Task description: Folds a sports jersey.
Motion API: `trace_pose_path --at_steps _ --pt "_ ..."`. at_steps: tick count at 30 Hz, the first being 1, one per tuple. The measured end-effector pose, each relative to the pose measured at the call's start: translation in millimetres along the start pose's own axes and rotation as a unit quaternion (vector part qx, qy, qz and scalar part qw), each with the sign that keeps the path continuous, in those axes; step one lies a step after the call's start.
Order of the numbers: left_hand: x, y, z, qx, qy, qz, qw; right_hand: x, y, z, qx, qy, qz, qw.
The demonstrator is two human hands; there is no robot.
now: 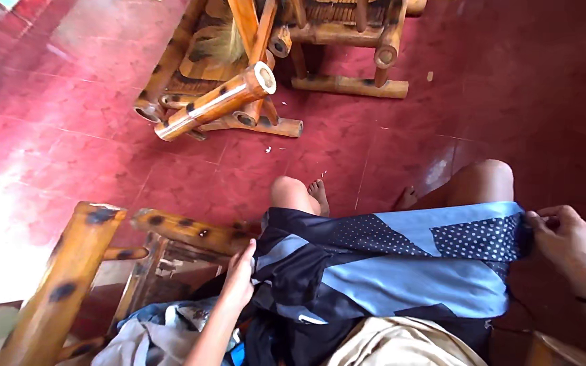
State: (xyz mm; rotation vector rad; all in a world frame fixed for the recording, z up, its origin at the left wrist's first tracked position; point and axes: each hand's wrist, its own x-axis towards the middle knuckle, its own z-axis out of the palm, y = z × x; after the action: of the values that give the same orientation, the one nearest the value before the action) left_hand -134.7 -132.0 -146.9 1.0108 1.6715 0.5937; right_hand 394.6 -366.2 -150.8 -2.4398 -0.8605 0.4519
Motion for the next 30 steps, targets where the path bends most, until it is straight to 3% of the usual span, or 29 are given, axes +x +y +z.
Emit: trace_pose_path --at_steps 4,6,10,14,17,20,24,27,30 --pt "-14.0 -0.1 -12.8 -0.010 -0.186 -0.028 0.982 -7.2 2.1 -2.4 0.010 -0.054 -0.108 0.993" --pt "-10.9 -1.4 -22.9 0.015 -0.237 -0.046 0.970 -8.9 5.5 8.1 0.027 -0.100 -0.100 0.990" --pt "-4.0 -3.5 -35.0 0.085 -0.178 -0.034 0.980 -4.5 12.1 6.3 -0.074 -0.142 -0.056 0.986" --pt "-7.5 -3.0 -41.0 0.103 -0.179 0.031 0.978 1.1 -12.8 -22.2 -0.096 -0.081 -0.125 0.984" --pt "-9.7 -4.9 -44.6 0.069 -0.228 0.037 0.970 -3.3 -65.1 -43.0 -0.068 -0.049 -0.224 0.971" --pt "-8.3 -10.3 -44.9 0.014 -0.239 -0.001 0.971 -29.1 -141.6 -38.7 -0.079 -0.080 -0.387 0.915" --pt "-6.5 -14.2 -40.2 -0.024 -0.224 -0.035 0.974 -88.2 -210.3 29.2 -0.114 -0.128 -0.634 0.754" --pt "-7.4 -14.4 -38.5 -0.036 -0.209 -0.033 0.977 -124.9 -233.2 85.5 -0.126 -0.153 -0.722 0.662" --pt "-6.9 -16.2 -42.4 -0.028 -0.196 -0.029 0.980 -136.5 -244.8 121.9 -0.142 -0.136 -0.754 0.627"
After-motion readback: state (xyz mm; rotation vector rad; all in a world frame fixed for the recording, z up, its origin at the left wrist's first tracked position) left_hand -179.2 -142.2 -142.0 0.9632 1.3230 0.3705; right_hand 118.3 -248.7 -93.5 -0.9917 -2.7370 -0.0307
